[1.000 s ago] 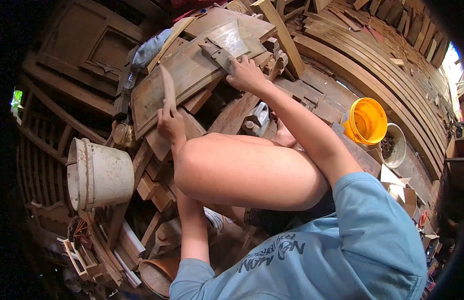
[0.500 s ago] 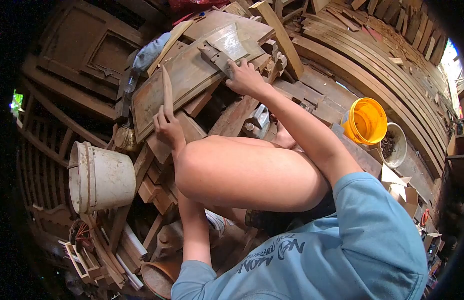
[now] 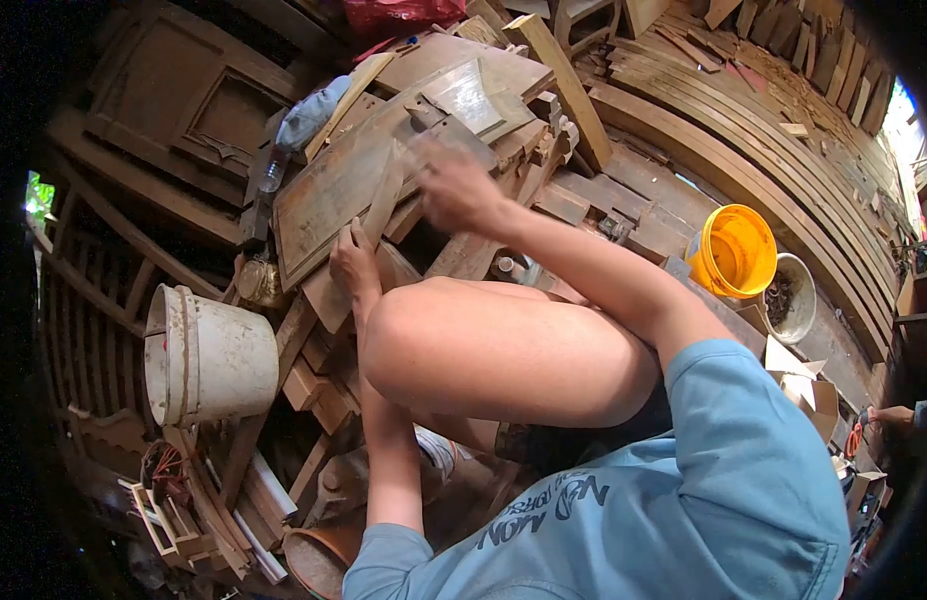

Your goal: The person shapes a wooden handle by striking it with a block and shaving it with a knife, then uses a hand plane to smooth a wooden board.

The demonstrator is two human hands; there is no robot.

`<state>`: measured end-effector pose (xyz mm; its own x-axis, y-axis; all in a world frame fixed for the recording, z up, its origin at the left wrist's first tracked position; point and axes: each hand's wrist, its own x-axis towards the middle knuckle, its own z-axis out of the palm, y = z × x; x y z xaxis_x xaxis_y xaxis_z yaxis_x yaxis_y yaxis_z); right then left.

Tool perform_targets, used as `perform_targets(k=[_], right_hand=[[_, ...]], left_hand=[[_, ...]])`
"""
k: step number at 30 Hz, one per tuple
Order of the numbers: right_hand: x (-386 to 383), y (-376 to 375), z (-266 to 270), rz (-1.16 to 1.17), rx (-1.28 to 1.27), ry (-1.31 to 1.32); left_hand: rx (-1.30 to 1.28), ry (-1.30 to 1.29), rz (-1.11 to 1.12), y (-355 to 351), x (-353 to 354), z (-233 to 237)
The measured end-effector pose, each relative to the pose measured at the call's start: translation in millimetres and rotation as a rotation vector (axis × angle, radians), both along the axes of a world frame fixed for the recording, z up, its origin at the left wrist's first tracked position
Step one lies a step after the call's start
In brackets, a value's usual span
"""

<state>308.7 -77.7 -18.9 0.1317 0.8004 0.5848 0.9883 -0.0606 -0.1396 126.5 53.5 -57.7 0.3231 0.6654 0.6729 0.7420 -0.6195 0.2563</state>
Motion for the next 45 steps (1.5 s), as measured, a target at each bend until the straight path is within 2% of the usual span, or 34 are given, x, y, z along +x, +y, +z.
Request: perform_targets(k=[1,2,4,6,7,8,10,11,12,14,15,16,18,19,20,23,24,25,26,27,28,30,31,34,35,36,38,39,40,43,44,45], right_hand=[[-13.6,5.8,-8.4,0.187,-0.022,-0.018],[-20.5,13.5,-20.4,0.369,-0.068,-0.196],[-11.5,49.4,-49.8,0.708,-0.058,-0.124],[5.4,63.6,-25.7,0.346,-0.062,0.062],[-0.2,52.5,11.1,0.012,-0.304,-0.125],[-3.3,58.2,9.7,0.004,-0.292,-0.129],[-8.3,69.4,-19.4,0.240,0.275,-0.129],[-3.7,88.0,-40.7,0.646,0.330,-0.218],[7.0,90.9,-33.0,0.651,0.326,-0.228],[17.1,89.1,4.0,0.336,-0.365,0.071],[7.5,82.1,20.1,-0.053,-0.363,0.314],[7.5,92.3,8.6,-0.057,-0.351,0.308],[3.7,113.4,-42.7,0.685,0.096,-0.430],[-2.9,101.0,-36.2,0.697,0.044,-0.306],[-4.5,92.8,-14.5,0.699,0.041,-0.310],[-18.0,77.5,62.9,0.115,-0.587,0.059],[-10.4,96.1,29.8,0.113,-0.586,0.066],[2.8,128.6,-29.3,0.401,-0.265,-0.169],[-1.4,115.8,-17.3,0.680,0.066,-0.404],[0.4,117.8,6.2,0.350,-0.481,-0.031],[-5.2,112.0,1.6,0.350,-0.484,-0.032],[-14.2,104.7,1.7,0.305,-0.113,-0.060],[-15.3,105.1,4.2,0.303,-0.114,-0.049],[-4.1,106.7,30.0,0.032,-0.461,0.024],[-14.6,97.1,22.3,-0.109,-0.123,0.038],[-10.4,101.2,4.6,-0.112,-0.114,0.045],[-6.8,93.9,-3.1,0.771,0.239,-0.238],[1.6,111.3,7.4,0.328,-0.457,-0.210],[0.5,109.0,-2.6,0.329,-0.464,-0.207],[0.1,106.3,-22.7,0.935,0.217,-0.316],[2.6,106.5,-14.2,0.936,0.214,-0.324],[4.6,107.5,-6.1,0.522,-0.068,-0.148]], left_hand=[[-0.020,-0.011,-0.006,1.4,0.2,-1.0],[-0.011,-0.018,-0.006,2.3,0.4,-0.9],[-0.101,-0.037,-0.014,1.9,-0.1,-0.1],[-0.101,-0.060,-0.028,9.1,0.4,-5.7],[-0.074,-0.081,-0.014,16.9,0.1,-14.6],[-0.046,-0.106,-0.003,19.3,2.5,-10.8],[-0.088,-0.086,-0.025,13.8,0.9,-9.6],[-0.094,-0.106,-0.034,12.8,1.4,-8.0],[-0.099,-0.131,-0.037,12.9,1.8,-6.6],[-0.082,-0.134,-0.044,18.6,-1.6,-12.5],[-0.104,-0.102,-0.006,16.0,-1.6,-9.3],[-0.130,-0.075,0.030,14.0,1.4,-6.9],[-0.095,-0.080,0.016,14.9,0.5,-9.5],[-0.117,-0.083,0.018,20.2,0.2,-13.4],[-0.140,-0.091,0.024,22.7,1.3,-17.0],[-0.104,-0.100,0.005,25.1,-0.3,-18.7],[-0.104,-0.095,0.001,26.0,-1.0,-18.7],[-0.098,-0.081,0.020,23.5,-1.3,-16.3],[-0.095,-0.076,0.043,21.1,0.4,-16.7],[-0.073,-0.082,0.038,20.0,0.7,-16.6],[-0.075,-0.083,0.038,19.0,-1.1,-20.2],[-0.072,-0.113,-0.026,27.1,-0.5,-21.6],[-0.158,-0.132,-0.015,24.4,0.2,-18.0],[-0.159,-0.085,0.027,17.2,-0.2,-12.8],[-0.117,-0.101,0.016,16.9,0.1,-13.8],[-0.109,-0.095,0.012,18.7,-1.5,-13.4],[-0.092,-0.092,0.027,17.3,1.9,-11.7],[-0.126,-0.091,0.031,16.9,1.5,-11.2],[-0.134,-0.089,0.031,14.3,-0.5,-14.7],[-0.094,-0.092,0.033,19.3,1.7,-13.5],[-0.094,-0.100,0.032,20.4,4.4,-12.2],[-0.106,-0.113,0.017,19.3,4.7,-13.1]])
